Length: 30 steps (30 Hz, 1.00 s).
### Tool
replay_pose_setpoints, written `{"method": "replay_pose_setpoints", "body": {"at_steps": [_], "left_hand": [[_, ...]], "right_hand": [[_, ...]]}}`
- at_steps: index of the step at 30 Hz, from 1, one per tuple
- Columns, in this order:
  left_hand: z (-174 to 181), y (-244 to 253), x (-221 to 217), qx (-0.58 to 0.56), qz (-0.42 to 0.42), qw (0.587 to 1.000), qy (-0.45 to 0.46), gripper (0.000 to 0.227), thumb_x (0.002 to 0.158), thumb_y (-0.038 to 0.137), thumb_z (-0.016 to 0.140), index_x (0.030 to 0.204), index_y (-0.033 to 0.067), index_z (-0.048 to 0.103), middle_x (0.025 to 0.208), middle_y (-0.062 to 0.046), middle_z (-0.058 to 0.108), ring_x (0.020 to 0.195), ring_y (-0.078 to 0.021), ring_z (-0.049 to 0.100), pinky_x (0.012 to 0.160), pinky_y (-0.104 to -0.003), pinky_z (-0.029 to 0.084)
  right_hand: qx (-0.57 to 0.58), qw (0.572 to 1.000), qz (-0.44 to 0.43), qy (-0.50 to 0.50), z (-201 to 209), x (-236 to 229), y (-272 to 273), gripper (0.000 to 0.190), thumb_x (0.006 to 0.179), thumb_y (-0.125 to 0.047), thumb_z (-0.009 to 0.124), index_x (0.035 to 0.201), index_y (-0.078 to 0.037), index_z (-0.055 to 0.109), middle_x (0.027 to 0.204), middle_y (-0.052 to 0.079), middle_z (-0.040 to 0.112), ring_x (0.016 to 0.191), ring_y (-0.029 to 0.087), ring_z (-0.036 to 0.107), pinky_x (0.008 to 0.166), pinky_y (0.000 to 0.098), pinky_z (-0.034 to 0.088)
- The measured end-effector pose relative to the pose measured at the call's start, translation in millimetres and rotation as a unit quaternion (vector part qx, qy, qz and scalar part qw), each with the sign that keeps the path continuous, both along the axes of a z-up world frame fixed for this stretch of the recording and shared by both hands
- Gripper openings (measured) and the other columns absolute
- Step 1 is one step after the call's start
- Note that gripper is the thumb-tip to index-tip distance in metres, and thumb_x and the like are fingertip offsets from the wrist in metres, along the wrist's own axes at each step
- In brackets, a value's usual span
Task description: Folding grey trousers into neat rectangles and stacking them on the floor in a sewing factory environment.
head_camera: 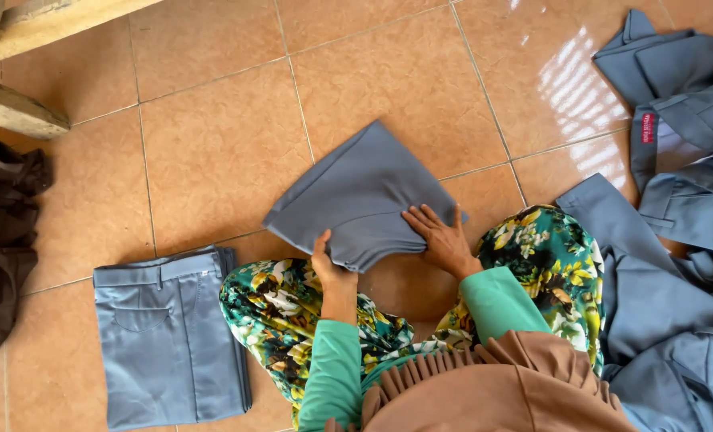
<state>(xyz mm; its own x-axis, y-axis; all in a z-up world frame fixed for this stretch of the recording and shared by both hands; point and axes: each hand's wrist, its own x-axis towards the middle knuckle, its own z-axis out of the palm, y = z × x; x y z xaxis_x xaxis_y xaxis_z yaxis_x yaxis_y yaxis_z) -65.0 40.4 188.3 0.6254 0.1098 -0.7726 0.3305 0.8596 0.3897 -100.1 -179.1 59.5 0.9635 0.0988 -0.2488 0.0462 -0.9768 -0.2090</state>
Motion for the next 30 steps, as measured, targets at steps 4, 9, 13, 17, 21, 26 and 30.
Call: {"method": "replay_pose_setpoints", "body": {"at_steps": [4, 9, 13, 17, 21, 26, 30], "left_hand": [[19, -16, 14, 0.056, 0.119, 0.990, -0.050, 0.077, 0.080, 0.017, 0.081, 0.147, 0.0045, 0.045, 0.134, -0.018, 0.056, 0.121, -0.0295, 0.057, 0.105, -0.047, 0.046], [-15, -28, 49, 0.129, 0.011, 0.965, -0.228, 0.112, 0.093, 0.030, 0.079, 0.160, 0.0078, -0.007, 0.145, -0.027, 0.041, 0.101, -0.0300, 0.068, 0.079, -0.037, 0.064], [-27, -47, 47, 0.129, -0.241, 0.895, -0.353, 0.067, 0.106, 0.055, 0.046, 0.162, 0.0276, 0.021, 0.127, -0.017, 0.060, 0.117, -0.0353, 0.067, 0.090, -0.037, 0.062], [-107, -38, 21, 0.270, -0.387, 0.878, -0.076, 0.048, 0.095, 0.055, 0.061, 0.081, 0.0092, 0.067, 0.063, -0.015, 0.070, 0.050, -0.0240, 0.066, 0.049, -0.030, 0.043], [-130, -18, -12, 0.128, -0.531, 0.837, 0.036, 0.106, 0.077, 0.098, 0.045, 0.106, -0.0006, 0.070, 0.087, -0.021, 0.074, 0.074, -0.0289, 0.076, 0.060, -0.028, 0.062], [-111, -42, 6, -0.065, -0.296, 0.950, -0.075, 0.111, 0.086, 0.079, 0.061, 0.163, 0.0138, 0.014, 0.160, -0.025, 0.032, 0.146, -0.0441, 0.034, 0.121, -0.054, 0.027], [-133, -25, 31, -0.036, -0.076, 0.994, -0.062, 0.082, 0.088, 0.050, 0.079, 0.151, 0.0148, 0.042, 0.149, -0.018, 0.051, 0.139, -0.0321, 0.049, 0.122, -0.049, 0.030]], "right_hand": [[0.073, 0.994, 0.043, -0.065, -62, 1, 22, 0.081, 0.077, -0.024, 0.058, 0.154, -0.034, 0.038, 0.154, -0.011, 0.053, 0.149, 0.006, 0.037, 0.124, 0.0671, 0.011], [0.442, 0.840, -0.263, 0.171, 24, 12, 38, 0.067, 0.079, -0.067, 0.074, 0.130, -0.024, 0.074, 0.129, 0.004, 0.072, 0.132, 0.027, 0.058, 0.123, 0.0483, 0.027], [0.670, 0.538, -0.446, 0.252, 99, 17, 29, 0.116, 0.080, -0.035, 0.085, 0.164, -0.002, 0.013, 0.169, 0.022, 0.016, 0.156, 0.039, 0.017, 0.125, 0.0567, 0.015], [0.739, 0.413, -0.476, 0.237, -6, 36, -6, 0.099, 0.085, -0.036, 0.080, 0.162, -0.006, 0.026, 0.160, 0.022, 0.038, 0.142, 0.041, 0.045, 0.113, 0.0579, 0.041], [0.756, 0.390, -0.474, 0.226, -37, 39, -12, 0.097, 0.088, -0.034, 0.079, 0.161, -0.002, 0.023, 0.160, 0.024, 0.036, 0.142, 0.041, 0.044, 0.116, 0.0586, 0.038], [0.772, 0.341, -0.487, 0.225, -62, 41, -21, 0.074, 0.089, -0.025, 0.079, 0.149, 0.001, 0.045, 0.138, 0.017, 0.062, 0.119, 0.034, 0.067, 0.102, 0.0506, 0.053], [0.757, 0.338, -0.509, 0.232, -63, 37, -42, 0.068, 0.087, -0.025, 0.082, 0.142, 0.000, 0.051, 0.129, 0.017, 0.068, 0.113, 0.033, 0.070, 0.100, 0.0508, 0.054]]}}
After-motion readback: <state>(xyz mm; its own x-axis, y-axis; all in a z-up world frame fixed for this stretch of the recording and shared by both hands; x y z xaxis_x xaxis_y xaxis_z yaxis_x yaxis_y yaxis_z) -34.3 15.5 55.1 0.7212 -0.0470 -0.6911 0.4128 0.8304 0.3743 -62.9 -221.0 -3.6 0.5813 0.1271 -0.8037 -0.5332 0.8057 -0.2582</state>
